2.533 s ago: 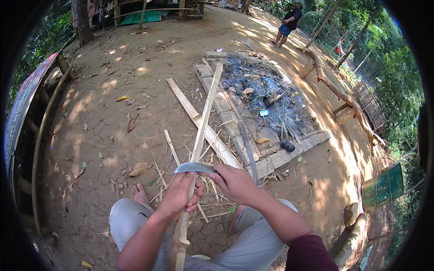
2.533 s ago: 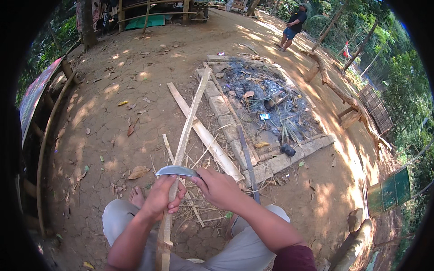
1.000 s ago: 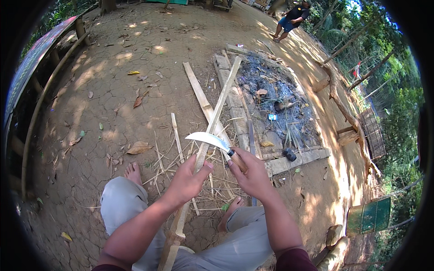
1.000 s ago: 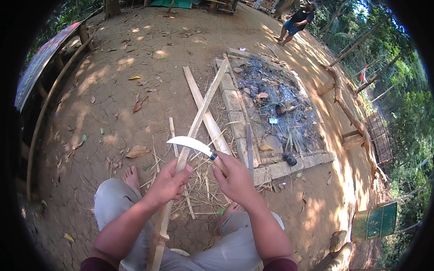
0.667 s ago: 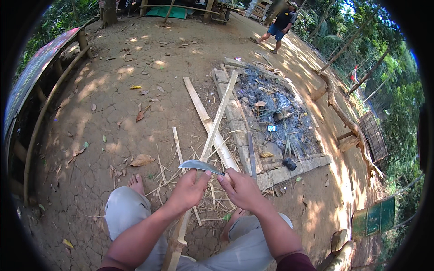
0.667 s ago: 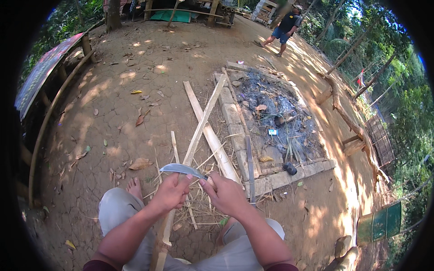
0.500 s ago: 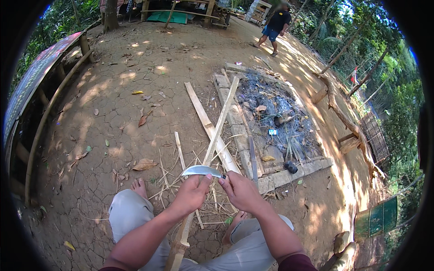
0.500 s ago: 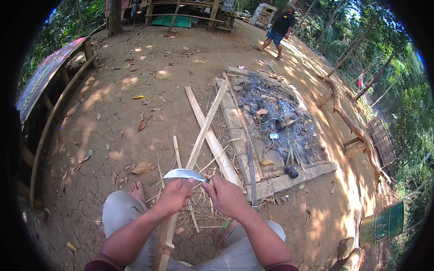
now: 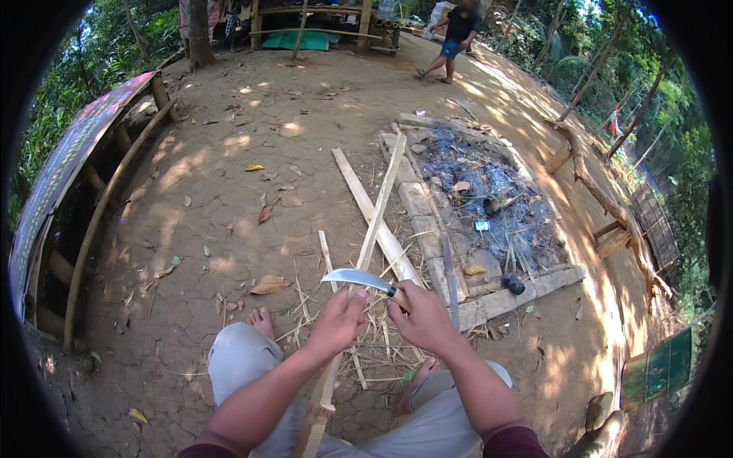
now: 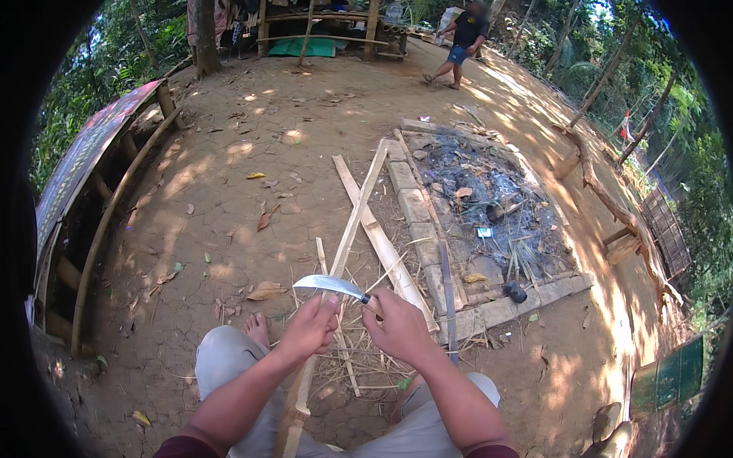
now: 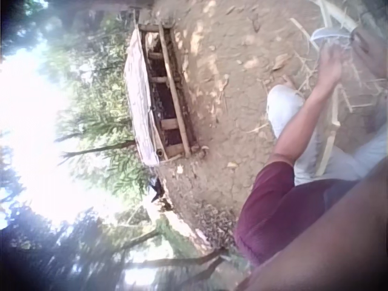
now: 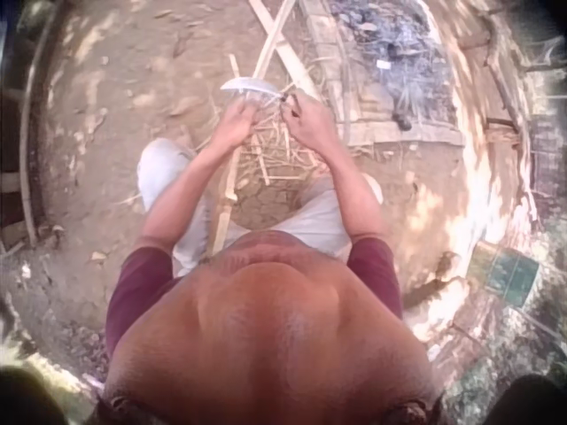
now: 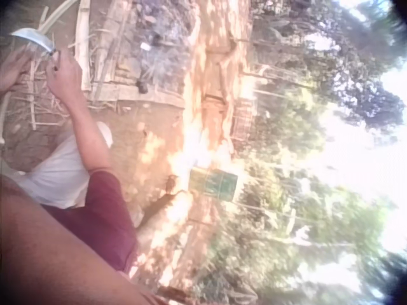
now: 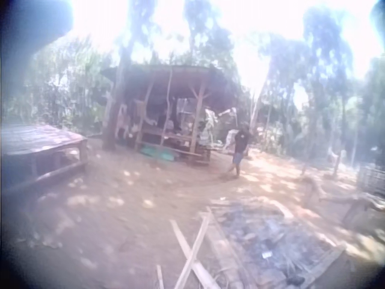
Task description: The person carves a strip of wood with a knife, removing thin layers of material and shaping the wood while sitting outdoors.
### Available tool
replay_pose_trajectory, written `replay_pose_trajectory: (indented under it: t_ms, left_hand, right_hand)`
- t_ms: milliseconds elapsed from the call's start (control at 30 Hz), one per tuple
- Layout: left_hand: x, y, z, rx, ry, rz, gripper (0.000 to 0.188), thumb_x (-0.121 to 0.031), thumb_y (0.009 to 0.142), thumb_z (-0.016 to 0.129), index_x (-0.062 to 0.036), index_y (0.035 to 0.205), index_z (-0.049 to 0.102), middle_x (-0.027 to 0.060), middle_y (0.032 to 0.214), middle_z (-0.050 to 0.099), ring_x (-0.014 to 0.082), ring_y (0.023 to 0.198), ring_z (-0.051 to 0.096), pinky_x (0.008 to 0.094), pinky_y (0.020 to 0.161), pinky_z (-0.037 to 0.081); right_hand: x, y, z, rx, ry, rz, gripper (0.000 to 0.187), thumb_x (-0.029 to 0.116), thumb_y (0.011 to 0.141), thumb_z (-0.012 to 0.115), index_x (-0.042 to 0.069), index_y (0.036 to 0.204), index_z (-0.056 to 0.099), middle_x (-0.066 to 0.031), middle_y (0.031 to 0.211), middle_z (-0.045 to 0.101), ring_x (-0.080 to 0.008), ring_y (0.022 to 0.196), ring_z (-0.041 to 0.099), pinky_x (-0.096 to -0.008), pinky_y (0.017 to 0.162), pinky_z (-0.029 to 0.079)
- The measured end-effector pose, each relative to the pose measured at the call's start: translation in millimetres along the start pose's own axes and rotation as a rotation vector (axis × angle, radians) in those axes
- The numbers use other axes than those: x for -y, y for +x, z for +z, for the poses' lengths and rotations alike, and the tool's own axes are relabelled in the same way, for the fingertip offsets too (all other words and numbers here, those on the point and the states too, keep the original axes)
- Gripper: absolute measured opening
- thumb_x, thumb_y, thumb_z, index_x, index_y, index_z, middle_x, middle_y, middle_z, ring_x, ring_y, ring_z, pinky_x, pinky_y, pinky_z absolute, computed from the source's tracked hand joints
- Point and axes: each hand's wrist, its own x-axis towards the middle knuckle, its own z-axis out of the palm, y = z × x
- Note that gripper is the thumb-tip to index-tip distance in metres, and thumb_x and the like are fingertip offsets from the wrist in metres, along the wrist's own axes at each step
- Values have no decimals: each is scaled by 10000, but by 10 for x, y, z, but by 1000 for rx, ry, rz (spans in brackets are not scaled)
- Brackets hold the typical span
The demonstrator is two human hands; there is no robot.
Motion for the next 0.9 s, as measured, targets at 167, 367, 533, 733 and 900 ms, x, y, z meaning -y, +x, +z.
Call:
replay_pose_trajectory:
  t_ms: [167, 367, 533, 733, 900]
  left_hand:
    - [-178, -182, 193, -52, -39, -75, 313, -406, 1062, 403, -111, 983, 471, -54, 651, 371, 38, 440, 262, 236, 397, 193]
    - [-316, -400, 533, -16, -27, -79, 287, -390, 1063, 402, -122, 989, 472, -54, 666, 376, 38, 450, 280, 231, 401, 204]
    - [-314, -419, 738, -24, -38, -76, 289, -392, 1060, 410, -115, 1005, 470, -45, 677, 389, 38, 447, 290, 229, 391, 227]
    - [-289, -426, 959, -27, -57, -89, 297, -395, 1055, 427, -107, 994, 466, -41, 670, 394, 40, 441, 291, 230, 384, 231]
    - [-304, -348, 1064, -58, 14, -85, 280, -385, 1054, 433, -110, 1013, 467, -41, 689, 392, 45, 454, 302, 224, 394, 243]
  right_hand:
    - [137, -114, -217, 70, 61, 13, 318, 329, 973, 581, 17, 1037, 562, -201, 810, 646, -400, 768, 640, -481, 668, 484]
    - [97, -302, -489, 130, 22, -26, 321, 337, 1021, 479, 23, 969, 522, -195, 829, 627, -402, 801, 630, -499, 682, 479]
    - [-6, -425, -610, 51, -15, -82, 323, 352, 1036, 427, 44, 1001, 519, -171, 904, 625, -387, 839, 629, -499, 701, 489]
    - [-83, -531, -782, 94, 23, -54, 324, 360, 1024, 453, 46, 1024, 534, -169, 917, 638, -389, 834, 636, -498, 694, 496]
    - [-272, -513, -811, -16, 140, -53, 325, 300, 973, 579, 28, 1151, 584, -178, 947, 662, -348, 827, 663, -447, 701, 515]
